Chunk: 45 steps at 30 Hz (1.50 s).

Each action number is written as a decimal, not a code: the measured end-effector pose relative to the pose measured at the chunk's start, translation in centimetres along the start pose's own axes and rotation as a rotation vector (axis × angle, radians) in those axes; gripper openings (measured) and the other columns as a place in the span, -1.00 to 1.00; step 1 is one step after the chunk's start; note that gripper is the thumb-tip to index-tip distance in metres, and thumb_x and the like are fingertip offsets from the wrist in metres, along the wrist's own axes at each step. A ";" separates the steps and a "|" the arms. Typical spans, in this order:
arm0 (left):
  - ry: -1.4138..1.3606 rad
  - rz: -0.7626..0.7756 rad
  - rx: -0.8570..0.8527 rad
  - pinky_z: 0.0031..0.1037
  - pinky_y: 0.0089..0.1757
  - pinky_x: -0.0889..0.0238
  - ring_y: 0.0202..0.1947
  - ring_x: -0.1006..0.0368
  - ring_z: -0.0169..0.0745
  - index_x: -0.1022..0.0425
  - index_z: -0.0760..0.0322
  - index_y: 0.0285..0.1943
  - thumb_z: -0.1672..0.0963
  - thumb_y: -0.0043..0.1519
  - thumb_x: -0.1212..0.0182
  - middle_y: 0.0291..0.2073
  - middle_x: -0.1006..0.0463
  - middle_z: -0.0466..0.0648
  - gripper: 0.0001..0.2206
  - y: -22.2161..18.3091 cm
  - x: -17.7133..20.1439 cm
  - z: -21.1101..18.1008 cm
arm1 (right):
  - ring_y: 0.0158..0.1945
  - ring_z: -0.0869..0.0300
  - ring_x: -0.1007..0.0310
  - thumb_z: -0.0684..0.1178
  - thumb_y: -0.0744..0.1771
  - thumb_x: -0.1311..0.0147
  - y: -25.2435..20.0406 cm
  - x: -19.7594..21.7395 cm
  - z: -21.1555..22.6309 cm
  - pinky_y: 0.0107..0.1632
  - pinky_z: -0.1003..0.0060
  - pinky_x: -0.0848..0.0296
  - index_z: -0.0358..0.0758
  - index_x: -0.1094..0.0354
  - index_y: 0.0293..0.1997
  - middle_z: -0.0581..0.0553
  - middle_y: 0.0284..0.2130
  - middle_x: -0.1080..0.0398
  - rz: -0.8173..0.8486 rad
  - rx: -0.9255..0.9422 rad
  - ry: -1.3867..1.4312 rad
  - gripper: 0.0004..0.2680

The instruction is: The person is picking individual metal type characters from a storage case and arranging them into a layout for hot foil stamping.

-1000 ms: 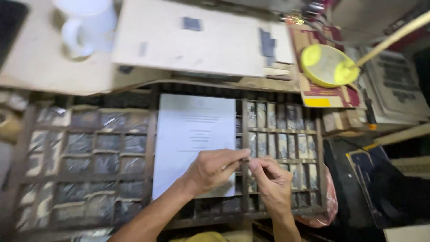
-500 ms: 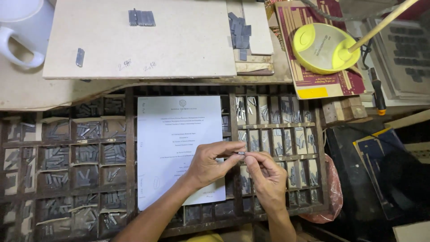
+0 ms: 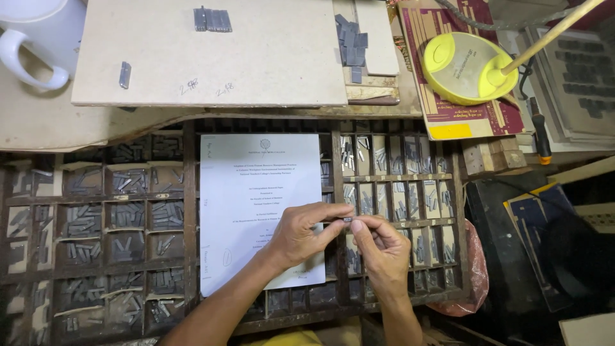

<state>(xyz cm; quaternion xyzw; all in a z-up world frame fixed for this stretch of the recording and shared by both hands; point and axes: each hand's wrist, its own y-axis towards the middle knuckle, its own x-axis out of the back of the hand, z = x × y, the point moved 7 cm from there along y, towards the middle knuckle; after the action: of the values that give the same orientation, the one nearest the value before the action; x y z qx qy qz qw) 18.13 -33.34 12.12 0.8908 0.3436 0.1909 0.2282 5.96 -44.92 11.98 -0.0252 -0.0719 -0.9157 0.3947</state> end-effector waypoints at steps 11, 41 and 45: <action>0.007 -0.003 -0.040 -0.44 0.05 -0.60 -0.03 -0.69 -0.11 -0.57 0.26 0.13 0.22 0.25 -0.37 -0.03 -0.69 0.02 -0.73 0.2 0.6 -0.9 | -0.46 0.36 -0.31 -0.12 0.38 -0.11 -0.4 -0.6 0.0 -0.44 0.52 -0.38 -0.33 -0.54 -0.06 -0.01 -0.45 -0.41 0.026 0.014 0.032 -0.86; -0.634 -0.024 0.860 -0.56 -0.31 -0.61 -0.46 -0.65 -0.21 -0.70 0.43 -0.08 0.16 0.09 -0.45 -0.39 -0.73 0.21 -0.74 -0.5 0.0 3.0 | -0.15 0.21 -0.58 -0.16 0.34 -0.18 -1.0 -0.9 0.8 -0.08 0.47 -0.62 -0.33 -0.43 0.11 -0.17 -0.16 -0.57 0.159 0.195 -0.243 -0.77; -0.607 -0.022 0.862 -0.54 -0.30 -0.62 -0.44 -0.66 -0.20 -0.72 0.39 -0.12 0.15 0.08 -0.46 -0.40 -0.73 0.17 -0.77 -0.3 0.4 2.6 | -0.19 0.26 -0.57 -0.18 0.32 -0.22 -0.9 -1.3 1.2 -0.11 0.52 -0.60 -0.33 -0.46 0.07 -0.15 -0.20 -0.58 0.138 0.214 -0.259 -0.78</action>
<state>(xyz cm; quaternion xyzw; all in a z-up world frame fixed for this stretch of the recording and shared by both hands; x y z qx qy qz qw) 19.49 -33.60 9.93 0.9152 0.3189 -0.2368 -0.0677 6.12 -43.18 12.94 -0.1055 -0.2173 -0.8626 0.4444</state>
